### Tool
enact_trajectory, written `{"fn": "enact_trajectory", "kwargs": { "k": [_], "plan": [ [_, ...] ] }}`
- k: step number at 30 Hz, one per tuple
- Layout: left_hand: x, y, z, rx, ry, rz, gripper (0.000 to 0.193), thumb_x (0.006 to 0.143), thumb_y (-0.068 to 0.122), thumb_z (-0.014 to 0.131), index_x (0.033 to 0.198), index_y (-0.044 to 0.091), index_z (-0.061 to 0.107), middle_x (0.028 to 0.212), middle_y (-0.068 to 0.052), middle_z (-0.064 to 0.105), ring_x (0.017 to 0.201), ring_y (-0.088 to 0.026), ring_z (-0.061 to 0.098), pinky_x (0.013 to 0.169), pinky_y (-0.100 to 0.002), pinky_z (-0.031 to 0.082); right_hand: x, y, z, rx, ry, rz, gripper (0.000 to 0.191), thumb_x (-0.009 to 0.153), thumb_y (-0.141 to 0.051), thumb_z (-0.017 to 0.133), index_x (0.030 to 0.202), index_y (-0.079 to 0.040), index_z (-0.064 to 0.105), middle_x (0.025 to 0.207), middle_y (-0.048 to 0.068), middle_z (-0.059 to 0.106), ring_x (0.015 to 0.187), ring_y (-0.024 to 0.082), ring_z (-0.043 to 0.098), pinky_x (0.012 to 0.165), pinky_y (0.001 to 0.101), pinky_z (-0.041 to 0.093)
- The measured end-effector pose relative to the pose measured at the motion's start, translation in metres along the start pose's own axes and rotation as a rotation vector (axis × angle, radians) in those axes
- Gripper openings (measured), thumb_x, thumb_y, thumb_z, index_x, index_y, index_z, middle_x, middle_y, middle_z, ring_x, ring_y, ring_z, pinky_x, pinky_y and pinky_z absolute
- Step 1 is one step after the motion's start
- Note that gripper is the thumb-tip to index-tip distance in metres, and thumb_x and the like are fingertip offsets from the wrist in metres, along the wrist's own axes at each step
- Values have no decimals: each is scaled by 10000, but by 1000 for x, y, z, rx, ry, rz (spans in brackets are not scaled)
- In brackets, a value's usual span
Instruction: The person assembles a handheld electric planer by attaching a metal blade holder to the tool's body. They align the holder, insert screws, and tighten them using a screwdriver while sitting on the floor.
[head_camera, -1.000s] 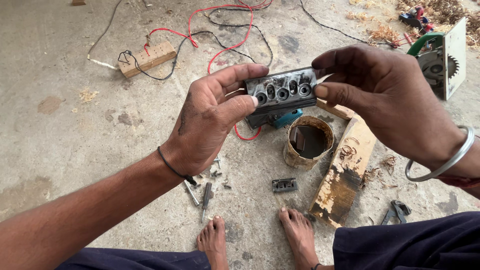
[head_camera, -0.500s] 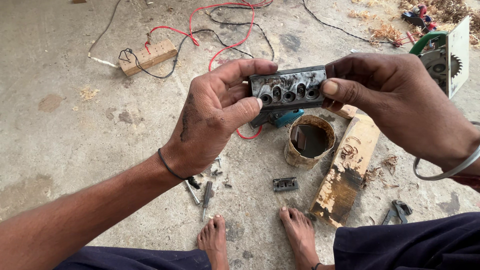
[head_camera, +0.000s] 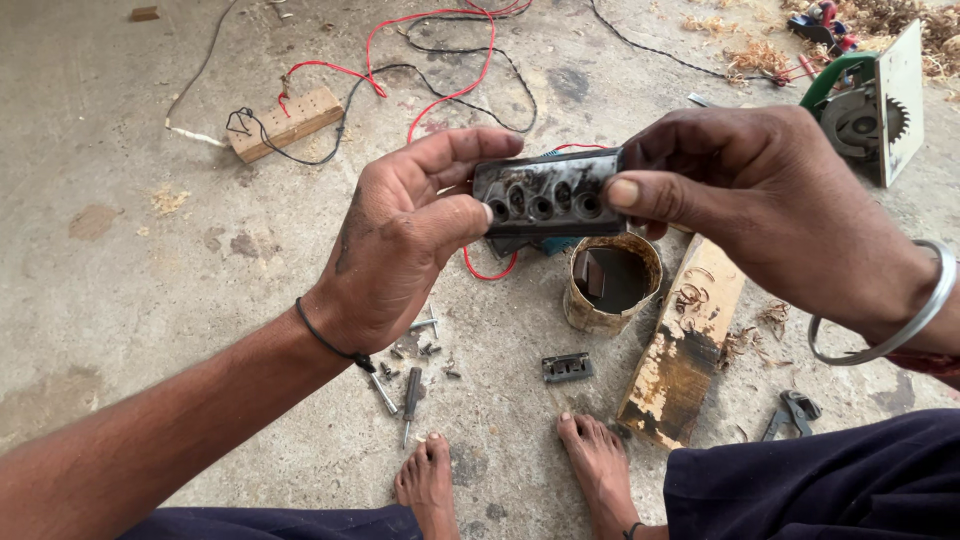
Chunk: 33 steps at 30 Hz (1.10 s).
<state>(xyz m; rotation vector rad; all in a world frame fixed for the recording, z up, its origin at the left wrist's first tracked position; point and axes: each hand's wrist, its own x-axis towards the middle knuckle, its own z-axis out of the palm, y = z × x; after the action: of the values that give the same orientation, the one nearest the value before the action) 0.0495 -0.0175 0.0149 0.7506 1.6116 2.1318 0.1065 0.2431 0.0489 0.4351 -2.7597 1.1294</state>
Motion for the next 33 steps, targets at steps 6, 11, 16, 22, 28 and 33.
{"fn": "enact_trajectory", "kwargs": {
  "k": [6,11,16,22,28,33],
  "plan": [
    [1,5,-1,-75,-2,-74,543,838,-80,519,1377,-146,514,1266,-205,648,1125,-184,651,1027,-309,545,0,-7,0,80,-41,-32,294,913,-336,730,996,-60,787,741,7,735,583,46,701,479,228,545],
    [2,6,2,-16,-31,-44,581,821,-79,492,1397,-155,495,1261,-214,644,1130,-186,644,1035,-313,542,-2,-14,-2,74,-26,24,252,837,-299,766,900,-54,778,668,29,729,547,55,650,446,246,501],
    [4,8,6,7,-52,-36,594,815,-81,478,1403,-162,474,1264,-227,651,1138,-190,648,1049,-309,543,-4,-22,-5,96,-52,75,223,837,-277,787,852,-55,773,646,27,722,557,42,648,458,236,507],
    [5,12,8,31,-71,-20,593,820,-79,472,1405,-174,474,1270,-242,660,1144,-202,664,1052,-318,548,-7,-27,-5,230,-80,81,211,817,-258,787,870,-55,767,628,-3,727,561,20,601,455,224,485],
    [5,13,10,106,-83,-2,596,807,-64,474,1393,-168,489,1290,-243,665,1173,-215,671,1080,-326,550,-9,-34,-4,73,-68,127,219,778,-278,815,853,-75,779,558,-2,696,487,42,553,414,252,427],
    [5,15,10,118,-86,5,599,798,-63,468,1387,-164,499,1294,-239,663,1191,-220,668,1105,-328,543,-7,-44,-6,-57,-80,212,267,757,-352,809,827,-95,793,546,29,630,441,87,479,410,298,370]
  ]
}}
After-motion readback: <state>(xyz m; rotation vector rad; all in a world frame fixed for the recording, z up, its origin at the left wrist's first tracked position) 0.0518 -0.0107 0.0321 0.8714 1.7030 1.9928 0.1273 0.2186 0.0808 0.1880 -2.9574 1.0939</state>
